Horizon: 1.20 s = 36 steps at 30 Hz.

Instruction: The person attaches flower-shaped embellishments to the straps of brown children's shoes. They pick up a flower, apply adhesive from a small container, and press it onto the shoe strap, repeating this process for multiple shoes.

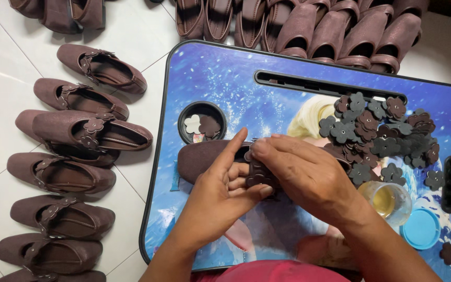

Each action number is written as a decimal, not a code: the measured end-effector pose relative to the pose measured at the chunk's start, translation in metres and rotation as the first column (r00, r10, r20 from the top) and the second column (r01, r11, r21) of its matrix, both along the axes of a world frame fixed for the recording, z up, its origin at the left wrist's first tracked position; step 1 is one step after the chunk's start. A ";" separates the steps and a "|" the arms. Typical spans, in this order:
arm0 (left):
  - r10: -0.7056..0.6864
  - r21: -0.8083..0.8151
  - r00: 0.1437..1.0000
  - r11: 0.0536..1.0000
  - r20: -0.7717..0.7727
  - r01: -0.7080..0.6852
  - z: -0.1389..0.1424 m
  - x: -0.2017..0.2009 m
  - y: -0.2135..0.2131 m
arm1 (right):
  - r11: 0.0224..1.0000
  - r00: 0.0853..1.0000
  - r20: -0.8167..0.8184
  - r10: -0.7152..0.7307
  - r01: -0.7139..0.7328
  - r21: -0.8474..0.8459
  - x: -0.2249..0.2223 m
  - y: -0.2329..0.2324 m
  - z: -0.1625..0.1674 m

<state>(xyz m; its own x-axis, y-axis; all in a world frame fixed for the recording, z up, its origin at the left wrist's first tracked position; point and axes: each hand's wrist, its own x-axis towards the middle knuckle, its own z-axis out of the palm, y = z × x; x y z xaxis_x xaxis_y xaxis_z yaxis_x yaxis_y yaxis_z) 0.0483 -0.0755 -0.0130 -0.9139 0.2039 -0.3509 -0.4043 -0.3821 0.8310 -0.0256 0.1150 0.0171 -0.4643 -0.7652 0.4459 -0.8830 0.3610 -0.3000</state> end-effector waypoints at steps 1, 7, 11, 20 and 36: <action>0.013 0.016 1.000 1.000 -0.003 -0.013 -0.001 0.000 0.000 | 1.000 1.000 0.021 0.005 -0.005 -0.012 -0.002 -0.002 -0.001; 0.028 0.046 0.999 0.999 -0.023 -0.027 -0.009 -0.004 -0.002 | 0.998 0.998 0.053 -0.045 0.047 -0.031 0.002 -0.009 -0.001; 0.028 0.067 0.999 0.997 -0.043 -0.025 -0.011 -0.003 -0.003 | 0.976 0.977 0.051 -0.208 0.211 -0.049 0.030 0.004 0.006; 0.081 0.140 0.996 0.987 -0.045 -0.074 -0.017 -0.004 0.001 | 0.933 0.923 0.146 -0.356 0.359 0.004 0.062 -0.001 -0.017; 0.053 0.100 0.996 0.994 -0.072 -0.046 -0.018 0.007 0.004 | 0.955 0.893 0.344 -0.289 0.295 0.036 0.056 0.011 -0.006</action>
